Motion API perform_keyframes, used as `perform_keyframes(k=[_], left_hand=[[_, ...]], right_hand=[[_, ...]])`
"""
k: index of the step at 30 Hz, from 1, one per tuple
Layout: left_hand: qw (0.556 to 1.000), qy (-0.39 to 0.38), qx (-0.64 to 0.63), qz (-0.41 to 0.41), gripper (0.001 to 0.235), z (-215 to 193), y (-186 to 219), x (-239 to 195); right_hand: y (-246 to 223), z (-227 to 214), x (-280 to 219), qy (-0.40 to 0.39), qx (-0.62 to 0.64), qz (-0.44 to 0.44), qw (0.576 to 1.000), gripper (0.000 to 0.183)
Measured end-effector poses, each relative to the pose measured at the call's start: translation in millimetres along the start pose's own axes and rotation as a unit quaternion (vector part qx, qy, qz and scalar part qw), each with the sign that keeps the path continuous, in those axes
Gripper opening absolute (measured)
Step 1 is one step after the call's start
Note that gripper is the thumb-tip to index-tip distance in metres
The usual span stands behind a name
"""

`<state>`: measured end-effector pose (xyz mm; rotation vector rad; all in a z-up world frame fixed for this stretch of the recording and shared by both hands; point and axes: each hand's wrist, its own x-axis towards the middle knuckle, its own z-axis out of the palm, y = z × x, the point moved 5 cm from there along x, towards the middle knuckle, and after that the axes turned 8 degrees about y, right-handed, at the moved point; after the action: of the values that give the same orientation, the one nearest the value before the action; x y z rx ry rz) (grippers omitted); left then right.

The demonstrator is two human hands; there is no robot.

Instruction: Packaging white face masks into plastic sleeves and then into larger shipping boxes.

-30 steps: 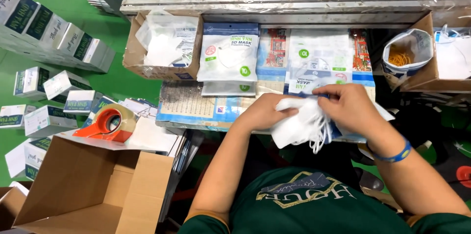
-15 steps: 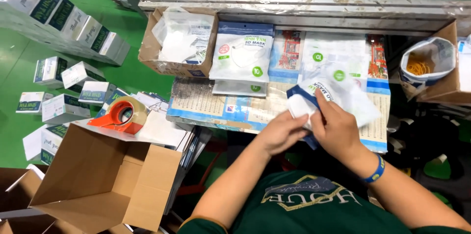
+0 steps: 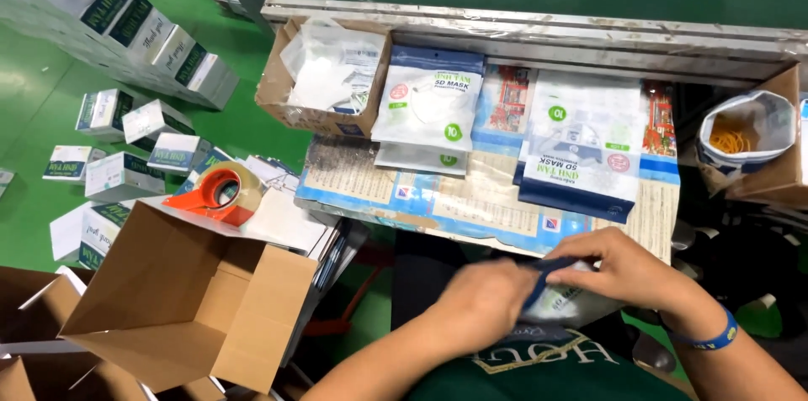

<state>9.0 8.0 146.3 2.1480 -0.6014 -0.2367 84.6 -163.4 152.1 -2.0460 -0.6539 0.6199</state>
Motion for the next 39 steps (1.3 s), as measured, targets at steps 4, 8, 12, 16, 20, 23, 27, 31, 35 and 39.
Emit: perform_keyframes(k=[4, 8, 12, 16, 20, 23, 27, 31, 35, 39], left_hand=[[0.952, 0.291, 0.082, 0.052, 0.039, -88, 60, -1], [0.959, 0.266, 0.082, 0.050, 0.028, -77, 17, 9], [0.952, 0.239, 0.192, 0.019, 0.017, -115, 9, 44], [0.791, 0.475, 0.383, 0.039, 0.068, -191, 21, 74], [0.790, 0.489, 0.368, -0.028, 0.065, -190, -83, 112], [0.805, 0.416, 0.390, -0.165, 0.055, -171, -171, 129], [0.810, 0.441, 0.354, -0.159, 0.053, -153, -175, 118], [0.812, 0.477, 0.317, -0.109, 0.056, -137, -178, 97], [0.882, 0.411, 0.214, -0.084, 0.065, -156, -153, 68], [0.910, 0.407, -0.063, -0.052, 0.138, -193, -113, 42]], right_hand=[[-1, -1, 0, 0.097, 0.044, -0.029, 0.994, 0.020], [-15, 5, 10, 0.147, 0.052, -0.069, 0.985, 0.014], [-9, -12, 45, 0.289, 0.045, -0.060, 0.954, 0.017], [-54, -66, 118, 0.451, 0.226, -0.153, 0.850, 0.028], [53, -59, 257, 0.519, 0.037, -0.133, 0.843, 0.042], [83, -37, 299, 0.570, -0.137, -0.154, 0.796, 0.065], [76, -5, 307, 0.315, 0.435, 0.159, 0.828, 0.050], [35, 12, 278, 0.259, 0.460, 0.076, 0.846, 0.039], [33, 20, 233, 0.256, 0.488, 0.010, 0.835, 0.044], [-9, -3, 174, 0.293, 0.286, -0.164, 0.897, 0.068]])
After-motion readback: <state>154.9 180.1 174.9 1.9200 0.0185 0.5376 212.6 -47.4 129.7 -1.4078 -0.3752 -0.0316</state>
